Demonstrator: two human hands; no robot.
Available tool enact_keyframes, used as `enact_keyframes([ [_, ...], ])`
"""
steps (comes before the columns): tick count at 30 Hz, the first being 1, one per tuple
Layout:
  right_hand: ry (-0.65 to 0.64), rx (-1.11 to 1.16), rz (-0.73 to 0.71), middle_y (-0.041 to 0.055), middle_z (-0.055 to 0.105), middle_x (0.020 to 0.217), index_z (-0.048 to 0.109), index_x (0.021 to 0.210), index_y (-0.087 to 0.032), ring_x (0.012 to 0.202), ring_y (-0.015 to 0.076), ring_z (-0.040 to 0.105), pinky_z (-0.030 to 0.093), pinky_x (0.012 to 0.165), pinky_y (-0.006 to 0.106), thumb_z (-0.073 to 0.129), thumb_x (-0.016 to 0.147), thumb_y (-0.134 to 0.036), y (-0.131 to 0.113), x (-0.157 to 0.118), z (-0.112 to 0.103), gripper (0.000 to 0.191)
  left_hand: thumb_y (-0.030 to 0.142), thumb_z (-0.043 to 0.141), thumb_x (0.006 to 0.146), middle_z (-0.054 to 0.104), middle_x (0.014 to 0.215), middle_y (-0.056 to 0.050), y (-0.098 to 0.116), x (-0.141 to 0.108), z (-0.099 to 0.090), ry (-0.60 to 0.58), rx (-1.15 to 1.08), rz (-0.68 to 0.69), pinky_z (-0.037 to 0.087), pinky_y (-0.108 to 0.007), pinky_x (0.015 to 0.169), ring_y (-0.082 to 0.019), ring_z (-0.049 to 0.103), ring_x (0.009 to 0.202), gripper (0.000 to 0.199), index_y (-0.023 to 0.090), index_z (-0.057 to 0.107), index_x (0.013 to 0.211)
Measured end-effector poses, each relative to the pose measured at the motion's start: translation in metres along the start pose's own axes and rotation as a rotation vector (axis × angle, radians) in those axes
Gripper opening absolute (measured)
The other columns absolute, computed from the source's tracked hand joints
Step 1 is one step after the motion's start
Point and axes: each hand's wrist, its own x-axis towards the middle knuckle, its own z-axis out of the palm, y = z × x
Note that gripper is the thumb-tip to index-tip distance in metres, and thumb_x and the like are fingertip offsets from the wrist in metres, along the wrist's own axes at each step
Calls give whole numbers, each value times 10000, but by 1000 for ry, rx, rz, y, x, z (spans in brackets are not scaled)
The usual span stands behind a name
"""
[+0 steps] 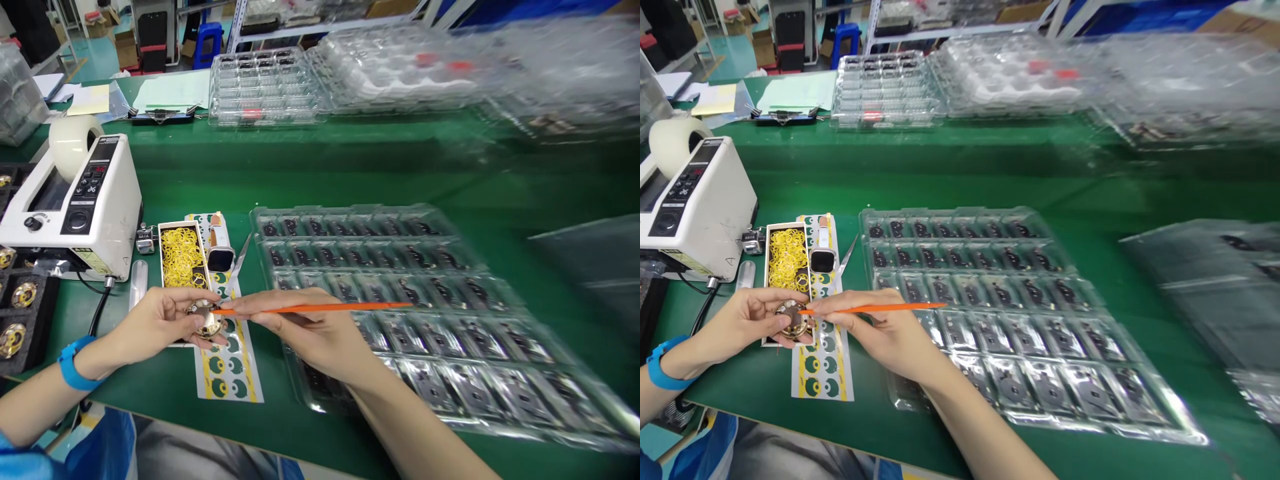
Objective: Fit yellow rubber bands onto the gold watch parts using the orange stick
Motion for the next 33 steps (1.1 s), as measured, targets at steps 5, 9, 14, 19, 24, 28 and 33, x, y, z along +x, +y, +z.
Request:
enact_keyframes([
  [5, -3, 15, -12, -40, 738, 933, 709, 1027, -338, 850, 95, 704, 575, 767, 162, 599, 862, -77, 1, 2, -1, 328, 266, 760, 769, 719, 803, -1, 0, 1, -3, -5, 21, -5, 589, -193, 713, -174, 716, 794, 341, 139, 640, 1062],
  [9, 14, 46, -10, -32, 742, 916, 716, 1009, -335, 840, 90, 704, 568, 763, 151, 611, 882, -153, 3, 2, 1, 245, 271, 753, 779, 721, 809, -15, -1, 1, -5, 1, 47, -8, 587, -200, 714, -183, 714, 809, 359, 133, 628, 1086],
  [14, 38, 64, 6, -29, 743, 910, 719, 1000, -342, 836, 84, 702, 559, 763, 140, 626, 881, -186, 5, 1, 1, 217, 259, 739, 796, 729, 855, -44, -1, 0, -4, -3, 53, 7, 581, -204, 725, -176, 713, 815, 380, 133, 608, 1130],
  [19, 33, 173, 87, -20, 745, 894, 722, 978, -351, 796, 89, 703, 570, 713, 156, 622, 890, -285, 8, 1, 2, 149, 230, 694, 838, 719, 900, -23, 0, -2, -4, -51, 52, 53, 579, -221, 753, -172, 708, 846, 379, 208, 567, 1194],
  [24, 47, 187, 136, 10, 744, 879, 736, 943, -314, 804, 126, 701, 576, 714, 217, 641, 874, -329, 9, 1, 1, 118, 227, 686, 841, 705, 880, -25, -1, -1, -5, -43, 72, 81, 574, -211, 735, -174, 708, 832, 259, 191, 616, 1087],
  [28, 187, 150, 82, 10, 724, 907, 730, 928, -313, 888, 166, 668, 545, 815, 316, 593, 907, -328, 4, 1, -2, 139, 237, 683, 839, 680, 951, -30, -5, 1, -4, 15, 102, 152, 574, -224, 755, -168, 700, 841, 270, 196, 615, 1097],
  [33, 270, -233, 68, 13, 614, 751, 705, 939, -259, 695, 144, 575, 471, 598, 261, 464, 937, -194, -9, -4, 13, 249, 216, 613, 880, 621, 1132, -34, -12, 1, -1, 73, 155, 289, 556, -249, 846, -170, 653, 979, 285, 245, 592, 1163],
])
